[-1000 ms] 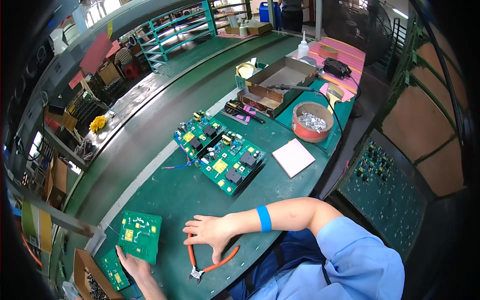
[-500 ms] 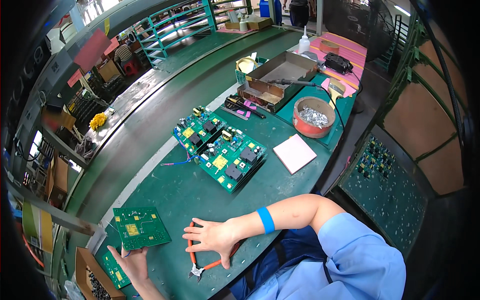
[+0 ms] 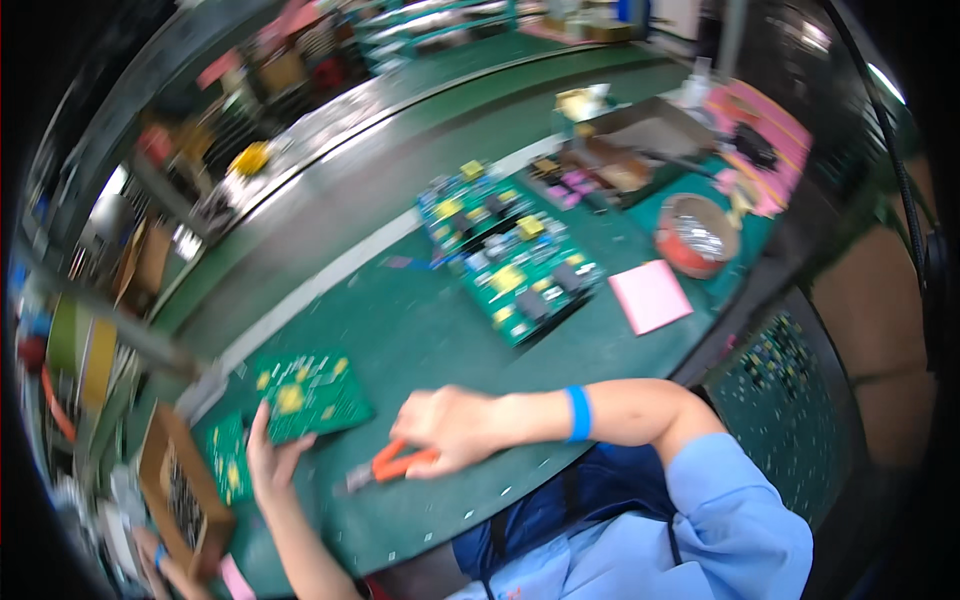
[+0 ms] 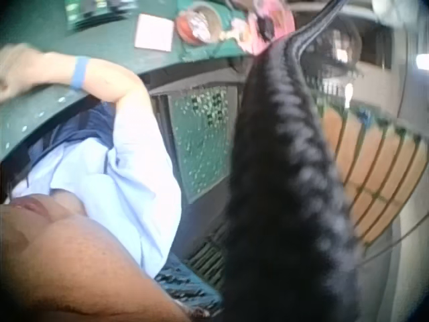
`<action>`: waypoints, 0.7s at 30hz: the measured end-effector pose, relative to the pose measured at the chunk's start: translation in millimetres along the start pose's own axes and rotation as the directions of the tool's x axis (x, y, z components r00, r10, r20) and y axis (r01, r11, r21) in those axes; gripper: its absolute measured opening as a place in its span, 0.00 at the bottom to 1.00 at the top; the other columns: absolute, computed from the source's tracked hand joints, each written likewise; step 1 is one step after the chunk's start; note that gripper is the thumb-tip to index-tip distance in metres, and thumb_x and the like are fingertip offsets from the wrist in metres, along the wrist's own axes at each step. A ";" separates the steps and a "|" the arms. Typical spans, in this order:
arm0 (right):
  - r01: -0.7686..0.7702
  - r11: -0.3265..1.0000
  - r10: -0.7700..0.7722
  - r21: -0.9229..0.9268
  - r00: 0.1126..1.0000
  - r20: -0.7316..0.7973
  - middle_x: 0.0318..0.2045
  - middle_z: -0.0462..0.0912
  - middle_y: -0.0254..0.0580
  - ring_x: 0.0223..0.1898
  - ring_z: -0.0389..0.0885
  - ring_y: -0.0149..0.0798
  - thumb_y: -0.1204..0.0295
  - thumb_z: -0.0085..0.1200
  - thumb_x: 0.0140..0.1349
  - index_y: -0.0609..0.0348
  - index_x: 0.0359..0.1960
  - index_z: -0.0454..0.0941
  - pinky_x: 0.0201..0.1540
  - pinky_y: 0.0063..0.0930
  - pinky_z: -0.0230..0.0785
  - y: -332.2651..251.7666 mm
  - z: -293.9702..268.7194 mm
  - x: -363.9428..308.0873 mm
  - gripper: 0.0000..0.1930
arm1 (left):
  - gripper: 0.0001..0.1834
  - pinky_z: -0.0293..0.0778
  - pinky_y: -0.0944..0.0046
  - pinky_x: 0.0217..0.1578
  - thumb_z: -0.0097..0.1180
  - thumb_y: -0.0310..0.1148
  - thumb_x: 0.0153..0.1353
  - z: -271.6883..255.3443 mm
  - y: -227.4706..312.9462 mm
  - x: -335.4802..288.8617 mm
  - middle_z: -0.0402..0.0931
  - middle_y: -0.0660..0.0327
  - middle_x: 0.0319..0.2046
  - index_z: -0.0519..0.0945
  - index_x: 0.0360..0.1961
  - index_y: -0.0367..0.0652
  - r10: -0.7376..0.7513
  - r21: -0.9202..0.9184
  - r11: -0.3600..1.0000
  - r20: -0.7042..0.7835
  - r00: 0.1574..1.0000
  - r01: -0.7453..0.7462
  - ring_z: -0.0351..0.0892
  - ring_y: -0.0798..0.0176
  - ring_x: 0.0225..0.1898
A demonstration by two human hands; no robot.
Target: The person assembles green circuit boards at a workbench. They pick up boards, use orange pliers to trim wires or components, and stack the finished boards. The person handles the boards one at a time, flipping them to inspect both sides before placing them in a pile.
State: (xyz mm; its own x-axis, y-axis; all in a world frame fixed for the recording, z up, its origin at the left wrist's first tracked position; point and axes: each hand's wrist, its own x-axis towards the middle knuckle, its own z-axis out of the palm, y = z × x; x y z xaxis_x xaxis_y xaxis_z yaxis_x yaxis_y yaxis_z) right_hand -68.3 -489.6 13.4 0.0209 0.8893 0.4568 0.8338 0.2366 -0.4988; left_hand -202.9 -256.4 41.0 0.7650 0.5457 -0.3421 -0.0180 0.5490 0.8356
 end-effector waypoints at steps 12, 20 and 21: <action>-0.275 0.921 0.176 -0.276 0.926 -0.335 0.33 0.67 0.44 0.37 0.65 0.44 0.74 0.60 0.32 0.59 0.41 0.65 0.41 0.34 0.55 16.1 -33.7 19.3 0.28 | 0.20 0.71 0.51 0.41 0.36 0.39 0.60 17.5 -25.8 -8.8 0.65 0.52 0.45 0.61 0.48 0.37 0.192 -0.338 0.936 0.258 0.947 -0.098 0.68 0.54 0.45; -0.203 0.890 0.070 -0.408 0.946 -0.317 0.33 0.67 0.43 0.38 0.65 0.42 0.72 0.60 0.31 0.56 0.43 0.67 0.42 0.36 0.53 16.9 -26.0 15.9 0.30 | 0.19 0.66 0.51 0.44 0.35 0.39 0.60 33.0 -35.3 -12.0 0.65 0.54 0.46 0.61 0.49 0.39 0.188 -0.203 0.969 0.224 0.956 -0.143 0.67 0.56 0.46; -0.197 0.894 0.067 -0.403 0.947 -0.314 0.33 0.67 0.43 0.38 0.66 0.42 0.73 0.60 0.30 0.56 0.42 0.67 0.42 0.36 0.53 16.0 -25.3 16.8 0.30 | 0.19 0.65 0.51 0.45 0.35 0.39 0.60 33.5 -36.6 -12.5 0.65 0.55 0.46 0.61 0.49 0.40 0.190 -0.185 0.971 0.228 0.955 -0.149 0.67 0.57 0.46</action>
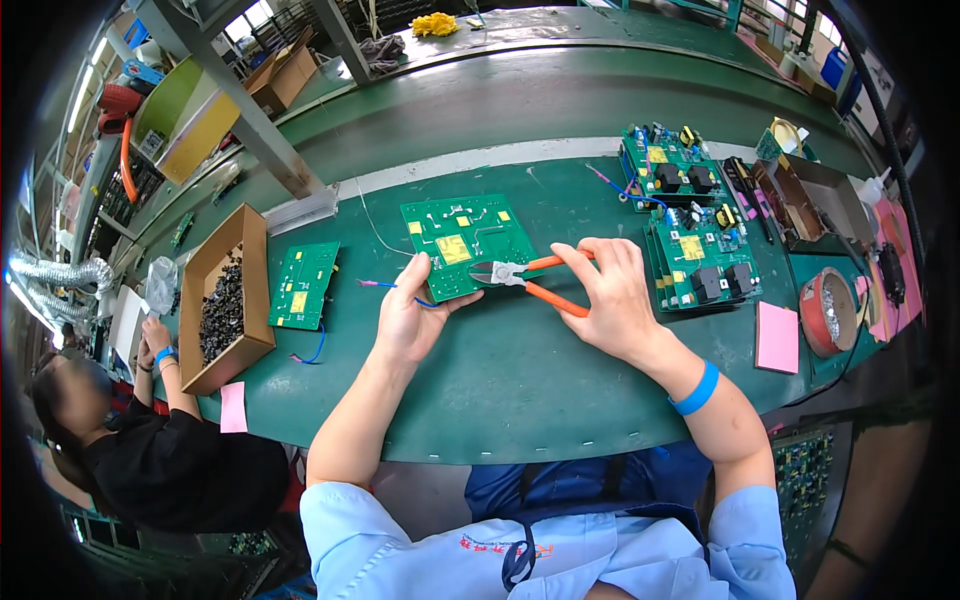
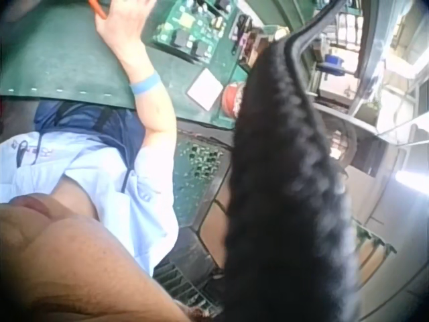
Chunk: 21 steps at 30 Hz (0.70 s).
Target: The person assembles green circuit boards at a workbench. They pick up boards, use orange pliers to trim wires or components, and stack the finished boards. The person handles the boards one at a time, flipping them to inspect both sides before placing them in a pile.
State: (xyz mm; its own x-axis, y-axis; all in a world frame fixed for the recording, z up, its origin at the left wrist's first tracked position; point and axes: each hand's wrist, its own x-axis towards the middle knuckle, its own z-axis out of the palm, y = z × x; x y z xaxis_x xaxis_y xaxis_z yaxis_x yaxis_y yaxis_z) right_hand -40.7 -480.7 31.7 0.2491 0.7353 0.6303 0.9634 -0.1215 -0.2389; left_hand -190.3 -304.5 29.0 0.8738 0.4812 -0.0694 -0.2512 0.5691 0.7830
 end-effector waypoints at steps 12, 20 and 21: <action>0.064 0.996 -0.064 -0.057 0.998 -0.007 0.30 0.68 0.41 0.34 0.67 0.39 0.73 0.60 0.30 0.56 0.41 0.69 0.34 0.32 0.55 0.2 4.6 -1.2 0.28 | 0.18 0.65 0.52 0.45 0.36 0.37 0.60 10.4 -1.7 -6.4 0.65 0.57 0.46 0.60 0.50 0.42 0.029 0.051 0.998 0.035 0.999 -0.031 0.66 0.58 0.47; 0.053 0.997 -0.047 -0.056 0.993 0.107 0.25 0.68 0.39 0.27 0.69 0.38 0.72 0.59 0.32 0.55 0.37 0.70 0.26 0.29 0.60 0.1 7.0 0.1 0.23 | 0.18 0.64 0.51 0.46 0.35 0.37 0.60 6.7 -2.9 -3.5 0.64 0.56 0.46 0.60 0.49 0.40 0.018 0.031 0.999 -0.006 1.000 -0.018 0.66 0.58 0.48; 0.029 0.999 -0.026 -0.024 0.990 0.136 0.25 0.68 0.40 0.26 0.69 0.38 0.72 0.59 0.33 0.55 0.37 0.70 0.25 0.30 0.62 -1.2 8.3 -0.6 0.23 | 0.18 0.64 0.51 0.46 0.35 0.37 0.60 5.3 -2.7 -3.4 0.64 0.56 0.46 0.60 0.49 0.40 0.018 0.038 0.999 -0.014 1.000 -0.018 0.65 0.58 0.48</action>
State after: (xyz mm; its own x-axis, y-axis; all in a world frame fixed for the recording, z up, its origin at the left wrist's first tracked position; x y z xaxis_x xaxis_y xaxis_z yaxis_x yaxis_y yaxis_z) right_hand -42.9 -475.4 25.5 0.2084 0.8218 0.5303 0.9724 -0.1161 -0.2024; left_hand -190.4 -311.2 30.4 0.8632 0.5009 -0.0635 -0.2509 0.5348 0.8069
